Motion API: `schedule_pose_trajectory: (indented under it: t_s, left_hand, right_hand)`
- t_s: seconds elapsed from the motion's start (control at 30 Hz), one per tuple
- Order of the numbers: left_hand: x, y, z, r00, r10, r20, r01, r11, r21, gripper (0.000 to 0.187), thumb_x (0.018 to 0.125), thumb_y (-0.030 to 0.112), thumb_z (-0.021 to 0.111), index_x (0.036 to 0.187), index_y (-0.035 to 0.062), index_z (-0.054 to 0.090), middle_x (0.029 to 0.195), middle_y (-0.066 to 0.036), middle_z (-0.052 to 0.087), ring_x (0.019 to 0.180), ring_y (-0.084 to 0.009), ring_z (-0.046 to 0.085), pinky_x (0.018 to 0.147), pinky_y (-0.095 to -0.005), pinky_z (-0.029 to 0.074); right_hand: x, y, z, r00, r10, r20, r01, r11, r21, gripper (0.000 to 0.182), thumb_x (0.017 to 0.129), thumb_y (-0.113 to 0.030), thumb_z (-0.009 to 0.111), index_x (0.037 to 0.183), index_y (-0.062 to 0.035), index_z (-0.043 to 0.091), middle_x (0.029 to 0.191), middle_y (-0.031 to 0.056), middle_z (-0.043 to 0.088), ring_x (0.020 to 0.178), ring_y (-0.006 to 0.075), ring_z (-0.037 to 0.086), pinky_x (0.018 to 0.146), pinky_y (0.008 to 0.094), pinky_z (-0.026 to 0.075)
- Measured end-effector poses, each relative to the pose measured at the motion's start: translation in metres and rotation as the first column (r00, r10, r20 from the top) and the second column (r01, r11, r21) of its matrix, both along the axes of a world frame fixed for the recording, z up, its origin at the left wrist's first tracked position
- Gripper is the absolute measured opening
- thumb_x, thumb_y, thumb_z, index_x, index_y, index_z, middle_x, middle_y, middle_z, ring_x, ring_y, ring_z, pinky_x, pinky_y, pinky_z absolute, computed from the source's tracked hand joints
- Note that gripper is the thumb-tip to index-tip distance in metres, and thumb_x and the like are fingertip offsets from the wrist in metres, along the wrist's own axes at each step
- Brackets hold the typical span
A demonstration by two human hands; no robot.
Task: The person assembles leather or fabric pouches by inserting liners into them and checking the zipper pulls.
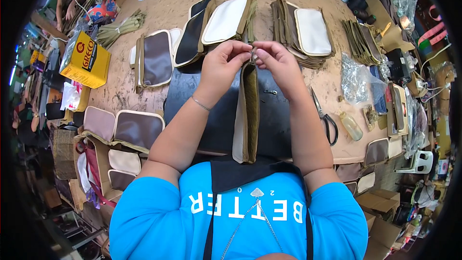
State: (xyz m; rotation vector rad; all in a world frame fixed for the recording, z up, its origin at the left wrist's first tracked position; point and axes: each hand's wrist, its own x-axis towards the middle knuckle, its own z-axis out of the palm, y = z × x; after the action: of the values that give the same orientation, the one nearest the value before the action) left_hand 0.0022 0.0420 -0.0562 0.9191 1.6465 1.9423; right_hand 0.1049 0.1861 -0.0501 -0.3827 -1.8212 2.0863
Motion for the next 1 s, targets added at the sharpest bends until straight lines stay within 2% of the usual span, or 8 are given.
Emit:
schedule_pose_trajectory:
  t_s: [0.07,0.1,0.3,0.4,0.5,0.6,0.9,1.0]
  left_hand:
    - [-0.002,-0.002,0.0,0.999,-0.013,0.036,0.013,1.0,0.013,0.017,0.093,0.001,0.065,0.11,-0.0003,0.066,0.101,-0.004,0.068,0.093,-0.0093,0.063,0.084,-0.0228,0.051]
    - [-0.003,-0.003,0.0,0.998,-0.019,0.054,0.018,1.0,0.02,0.018,0.093,0.002,0.065,0.11,-0.0004,0.067,0.101,-0.004,0.068,0.094,-0.0093,0.063,0.085,-0.0229,0.051]
    - [-0.009,-0.013,0.006,0.99,-0.047,0.132,0.044,0.999,0.026,0.018,0.094,0.003,0.065,0.112,-0.0012,0.066,0.1,-0.004,0.068,0.092,-0.0097,0.063,0.084,-0.0236,0.052]
    - [-0.011,-0.019,0.013,0.994,-0.033,0.1,0.036,0.999,-0.024,0.019,0.094,0.003,0.065,0.113,-0.0018,0.066,0.1,-0.004,0.068,0.092,-0.0098,0.064,0.084,-0.0236,0.052]
    - [-0.009,-0.023,0.015,0.996,-0.04,0.081,0.044,0.998,-0.048,0.019,0.094,0.003,0.065,0.113,-0.0017,0.066,0.099,-0.004,0.068,0.091,-0.0089,0.063,0.082,-0.0232,0.052]
    - [-0.005,-0.023,0.016,0.999,-0.018,-0.036,0.014,0.996,-0.09,0.019,0.094,0.003,0.064,0.113,-0.0015,0.067,0.098,-0.003,0.069,0.089,-0.0078,0.063,0.08,-0.0223,0.052]
    - [-0.001,-0.024,0.017,0.997,0.026,-0.07,-0.03,0.998,-0.058,0.016,0.093,0.003,0.063,0.107,-0.0024,0.068,0.092,-0.003,0.069,0.084,-0.0074,0.062,0.076,-0.023,0.051]
    - [-0.004,-0.027,0.014,0.995,-0.008,-0.097,-0.002,0.995,-0.101,0.018,0.094,0.002,0.063,0.112,-0.0013,0.067,0.097,-0.002,0.068,0.088,-0.0066,0.062,0.078,-0.0212,0.051]
  right_hand:
    - [0.001,0.012,-0.01,0.971,0.227,0.079,-0.2,0.945,-0.26,0.021,0.096,-0.016,0.066,0.114,-0.0046,0.065,0.096,-0.002,0.065,0.085,0.0075,0.06,0.08,0.0254,0.05]
    - [0.002,0.007,-0.007,0.969,0.239,0.059,-0.205,0.916,-0.344,0.016,0.095,-0.017,0.067,0.108,-0.007,0.066,0.095,-0.0021,0.065,0.084,0.0061,0.059,0.08,0.0236,0.049]
    - [-0.005,-0.007,-0.011,0.982,0.167,-0.091,-0.19,0.892,-0.411,0.012,0.094,-0.016,0.069,0.101,-0.0069,0.066,0.09,-0.0032,0.064,0.084,0.0066,0.059,0.08,0.0239,0.048]
    - [-0.009,-0.005,-0.013,0.974,0.199,-0.111,-0.222,0.938,-0.266,0.011,0.093,-0.015,0.069,0.099,-0.0056,0.065,0.091,-0.0028,0.064,0.083,0.0058,0.057,0.078,0.0226,0.047]
    - [-0.006,-0.005,0.001,0.98,0.199,0.01,-0.199,0.979,-0.043,0.01,0.092,-0.012,0.069,0.096,-0.0047,0.065,0.088,-0.003,0.063,0.08,0.0052,0.055,0.076,0.0218,0.047]
    - [-0.006,0.002,0.01,0.973,0.163,0.164,-0.192,0.964,0.181,0.01,0.09,-0.012,0.069,0.093,-0.0047,0.065,0.086,-0.0046,0.062,0.077,0.003,0.052,0.071,0.0197,0.044]
    - [-0.008,-0.001,0.02,0.972,0.129,0.198,-0.181,0.944,0.277,0.01,0.088,-0.013,0.07,0.09,-0.0051,0.065,0.081,-0.0066,0.058,0.071,0.002,0.048,0.063,0.0189,0.04]
    - [-0.007,-0.003,0.03,0.965,0.154,0.215,-0.219,0.919,0.329,0.012,0.087,-0.014,0.071,0.09,-0.0034,0.065,0.081,-0.0057,0.059,0.072,0.0032,0.05,0.064,0.0198,0.041]
